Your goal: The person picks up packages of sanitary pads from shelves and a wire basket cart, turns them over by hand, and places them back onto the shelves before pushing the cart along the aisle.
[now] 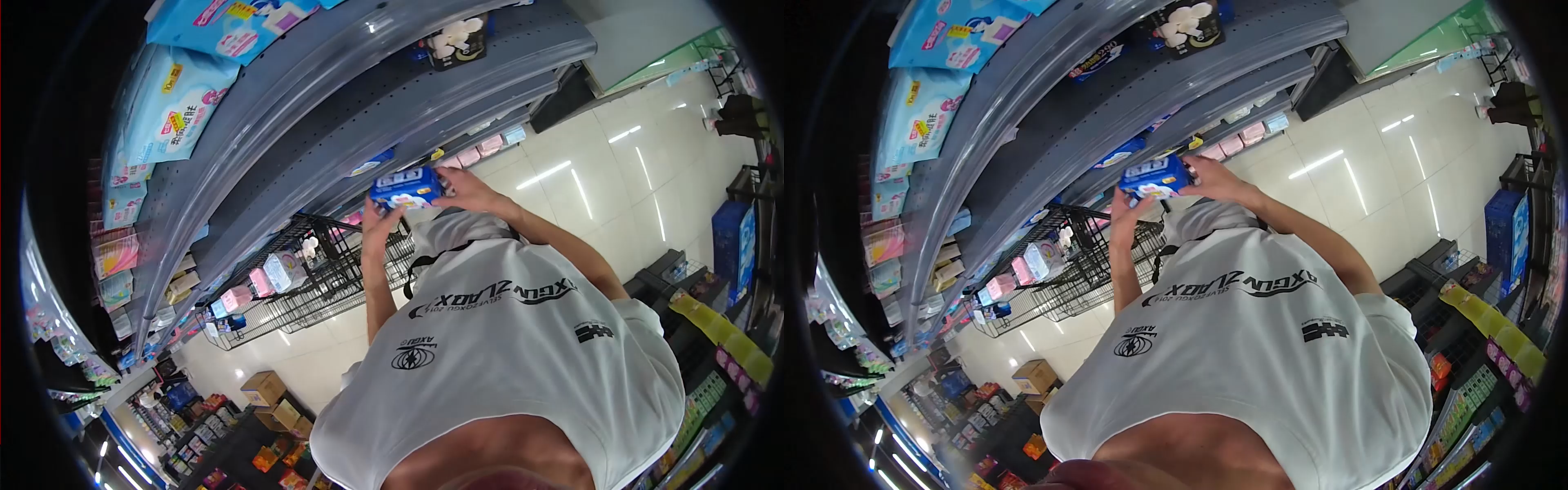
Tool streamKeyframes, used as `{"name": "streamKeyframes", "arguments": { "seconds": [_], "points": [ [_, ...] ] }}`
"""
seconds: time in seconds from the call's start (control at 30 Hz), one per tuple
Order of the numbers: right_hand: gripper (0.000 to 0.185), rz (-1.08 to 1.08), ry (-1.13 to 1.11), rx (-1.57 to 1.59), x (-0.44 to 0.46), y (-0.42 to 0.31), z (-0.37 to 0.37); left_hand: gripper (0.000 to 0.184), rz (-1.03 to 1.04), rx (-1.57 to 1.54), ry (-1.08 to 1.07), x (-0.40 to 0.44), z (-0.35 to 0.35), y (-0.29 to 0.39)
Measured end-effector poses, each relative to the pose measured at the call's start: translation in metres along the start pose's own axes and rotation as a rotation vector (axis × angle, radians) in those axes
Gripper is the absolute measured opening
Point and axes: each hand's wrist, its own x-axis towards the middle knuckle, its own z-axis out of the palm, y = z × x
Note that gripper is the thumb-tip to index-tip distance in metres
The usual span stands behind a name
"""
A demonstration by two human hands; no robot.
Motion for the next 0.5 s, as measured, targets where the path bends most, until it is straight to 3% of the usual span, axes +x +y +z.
{"name": "streamKeyframes", "arguments": {
  "seconds": [0.13,0.2,0.37,0.5],
  "points": [
    [0.073,0.072,0.003,0.042,0.047,-0.019,0.009,0.066,0.095,0.005,0.075,0.023,-0.027,0.018],
    [0.074,0.049,0.012,-0.155,0.067,-0.013,0.022,0.065,0.151,0.152,0.194,0.036,-0.048,0.005],
    [0.072,0.044,-0.012,-0.245,0.083,-0.028,0.064,0.058,0.187,0.086,0.38,0.037,-0.059,0.01],
    [0.069,-0.117,0.09,-0.244,0.095,-0.051,0.087,0.049,0.164,0.088,0.652,0.034,-0.062,0.029]
  ]
}}
